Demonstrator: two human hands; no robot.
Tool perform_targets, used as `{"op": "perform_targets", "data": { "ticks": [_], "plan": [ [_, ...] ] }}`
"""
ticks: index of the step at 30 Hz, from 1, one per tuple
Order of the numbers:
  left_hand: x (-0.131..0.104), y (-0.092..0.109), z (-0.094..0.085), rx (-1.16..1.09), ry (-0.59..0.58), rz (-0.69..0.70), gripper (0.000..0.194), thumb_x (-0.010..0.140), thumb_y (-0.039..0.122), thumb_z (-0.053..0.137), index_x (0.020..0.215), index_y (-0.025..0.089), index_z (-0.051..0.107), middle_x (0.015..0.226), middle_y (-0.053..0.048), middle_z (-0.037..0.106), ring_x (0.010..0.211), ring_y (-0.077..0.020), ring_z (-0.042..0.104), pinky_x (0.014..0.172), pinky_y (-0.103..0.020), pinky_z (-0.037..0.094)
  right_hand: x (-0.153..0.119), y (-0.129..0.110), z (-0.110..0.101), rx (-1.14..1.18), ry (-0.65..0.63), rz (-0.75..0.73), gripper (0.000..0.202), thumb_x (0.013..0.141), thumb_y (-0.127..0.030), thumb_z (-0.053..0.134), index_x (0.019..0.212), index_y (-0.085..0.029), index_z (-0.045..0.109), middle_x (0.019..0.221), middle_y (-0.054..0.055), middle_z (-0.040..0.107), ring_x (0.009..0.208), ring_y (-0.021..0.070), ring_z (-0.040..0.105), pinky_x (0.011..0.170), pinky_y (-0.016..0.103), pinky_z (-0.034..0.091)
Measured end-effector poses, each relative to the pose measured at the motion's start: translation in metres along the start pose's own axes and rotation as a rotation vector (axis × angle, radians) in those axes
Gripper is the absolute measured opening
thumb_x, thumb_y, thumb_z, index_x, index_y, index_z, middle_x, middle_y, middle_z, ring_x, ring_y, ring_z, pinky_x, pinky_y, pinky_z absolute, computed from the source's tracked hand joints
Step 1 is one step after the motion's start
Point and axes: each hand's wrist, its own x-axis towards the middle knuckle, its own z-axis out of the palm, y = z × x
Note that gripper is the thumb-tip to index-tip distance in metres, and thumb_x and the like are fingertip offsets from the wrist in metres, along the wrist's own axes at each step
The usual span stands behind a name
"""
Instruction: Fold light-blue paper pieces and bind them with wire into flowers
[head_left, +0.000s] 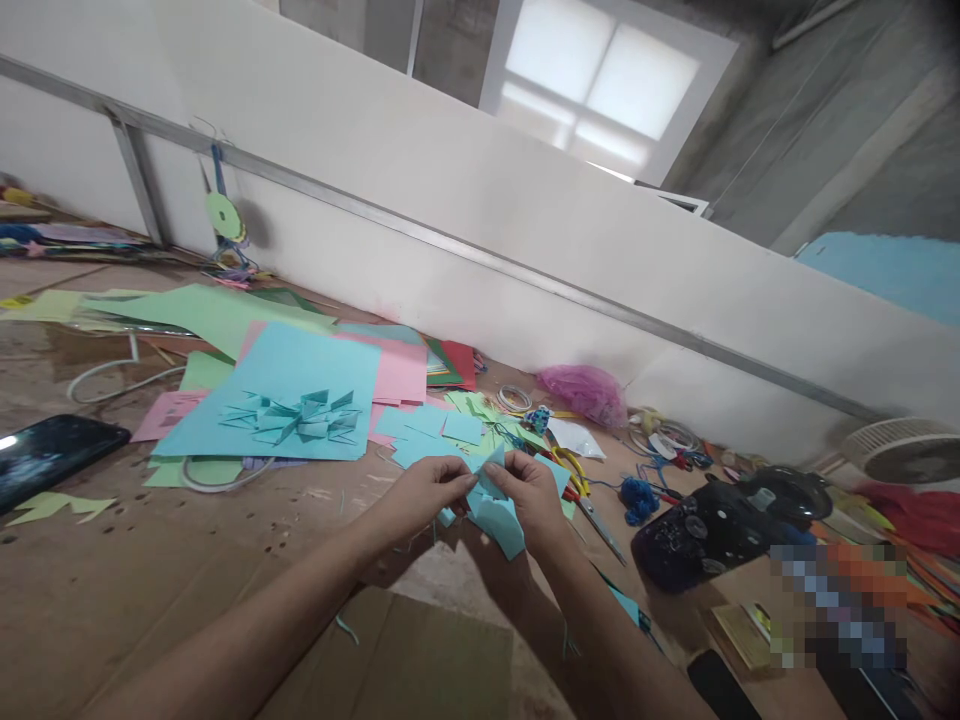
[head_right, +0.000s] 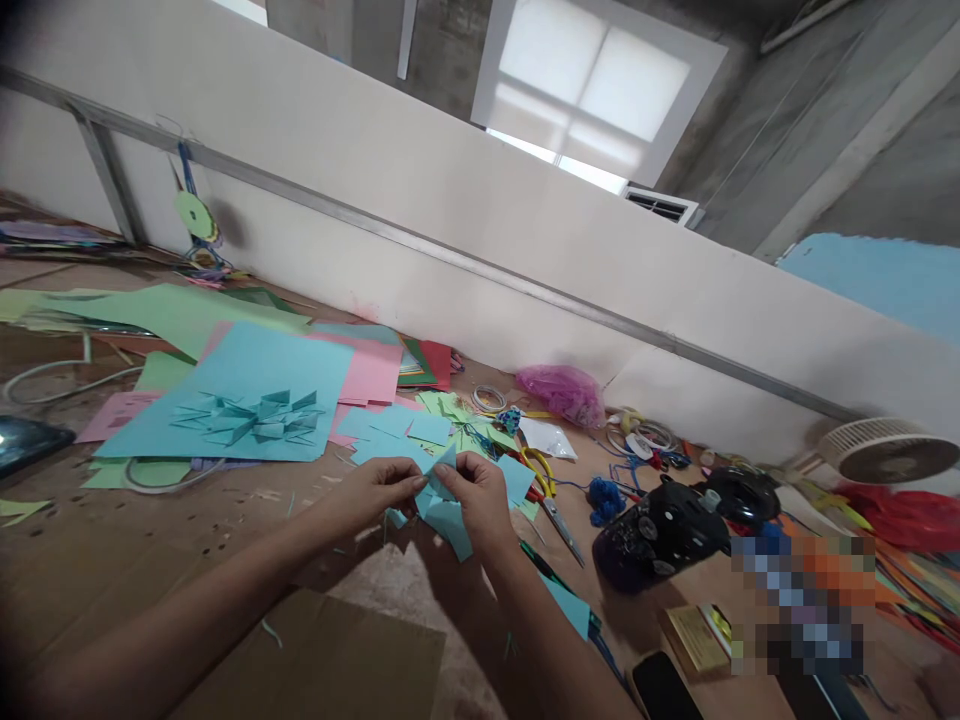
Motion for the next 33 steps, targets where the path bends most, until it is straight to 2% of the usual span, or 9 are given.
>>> {"op": "perform_targets", "data": {
  "ticks": [5,8,12,15,19,23,26,29,33],
  "plan": [
    [0.002,0.002,0.001,-0.032,-0.015,-0.026,0.034,0.074,0.050,0.063,0.065,0.018,0.056,0.056,0.002,0.058,0.054,-0.0144,0.055,0.057,-0.027,0.043,0.000,0.003,-0.001,-0.015,0.012,-0.010,0.025,0.074,-0.037,0.072,0.069,-0.016,0.058,0.063,-0.002,0.053,0.060,0.0128,0.045,0.057,0.026,0.038],
    [0.002,0.002,0.000,-0.001,-0.010,0.009,0.035,0.080,0.051,0.057,0.067,0.019,0.055,0.060,0.002,0.057,0.059,-0.0147,0.055,0.059,-0.026,0.041,0.001,0.001,-0.001,-0.013,0.000,-0.014,0.025,0.073,-0.038,0.072,0.069,-0.017,0.059,0.064,-0.002,0.054,0.060,0.0130,0.046,0.058,0.026,0.038],
    [0.002,0.002,-0.001,0.101,0.100,0.127,0.027,0.083,0.045,0.055,0.074,0.019,0.056,0.066,0.004,0.053,0.066,-0.0141,0.050,0.059,-0.024,0.037,-0.002,-0.005,0.003,-0.068,-0.051,-0.016,0.030,0.070,-0.041,0.073,0.062,-0.017,0.057,0.058,-0.004,0.048,0.056,0.0113,0.040,0.053,0.024,0.032],
    [0.001,0.004,-0.001,0.138,0.123,0.180,0.018,0.081,0.037,0.057,0.076,0.020,0.055,0.070,0.003,0.053,0.068,-0.0144,0.048,0.060,-0.023,0.036,-0.004,-0.008,0.007,-0.132,-0.096,-0.021,0.031,0.069,-0.043,0.073,0.060,-0.017,0.058,0.053,-0.005,0.043,0.053,0.0103,0.034,0.051,0.024,0.026],
    [0.000,0.008,-0.001,0.229,0.150,0.197,0.017,0.079,0.035,0.056,0.071,0.020,0.054,0.067,0.004,0.050,0.067,-0.0148,0.046,0.060,-0.024,0.035,-0.004,-0.007,0.008,-0.175,-0.117,-0.004,0.032,0.067,-0.043,0.073,0.057,-0.018,0.057,0.051,-0.006,0.041,0.052,0.0098,0.032,0.050,0.024,0.024],
    [0.001,0.005,0.000,0.167,0.155,0.149,0.025,0.080,0.043,0.056,0.070,0.020,0.052,0.064,0.004,0.050,0.064,-0.0143,0.048,0.058,-0.024,0.037,-0.002,-0.004,0.004,-0.089,-0.114,0.034,0.032,0.066,-0.044,0.075,0.061,-0.017,0.059,0.052,-0.005,0.046,0.051,0.0101,0.036,0.050,0.024,0.026],
    [0.003,-0.001,0.001,0.073,0.089,0.070,0.032,0.080,0.050,0.057,0.071,0.019,0.053,0.064,0.004,0.052,0.061,-0.0140,0.053,0.056,-0.024,0.040,0.000,-0.004,0.003,-0.007,-0.093,0.027,0.031,0.066,-0.042,0.076,0.068,-0.016,0.060,0.058,-0.003,0.053,0.053,0.0108,0.043,0.052,0.024,0.031],
    [0.003,-0.003,0.001,-0.021,0.013,0.002,0.030,0.070,0.045,0.069,0.071,0.018,0.057,0.061,0.004,0.053,0.057,-0.0133,0.054,0.053,-0.024,0.041,0.000,-0.004,0.003,0.054,-0.068,0.034,0.035,0.064,-0.038,0.079,0.084,-0.018,0.058,0.061,-0.004,0.055,0.053,0.0112,0.047,0.053,0.024,0.035],
    [0.002,-0.002,0.000,-0.087,0.026,-0.102,0.031,0.062,0.041,0.076,0.069,0.017,0.058,0.056,0.004,0.055,0.050,-0.0118,0.054,0.050,-0.024,0.040,-0.002,-0.006,0.006,0.068,-0.051,-0.022,0.041,0.067,-0.034,0.077,0.097,-0.022,0.053,0.060,-0.008,0.048,0.052,0.0105,0.047,0.051,0.022,0.039]
  ]
}}
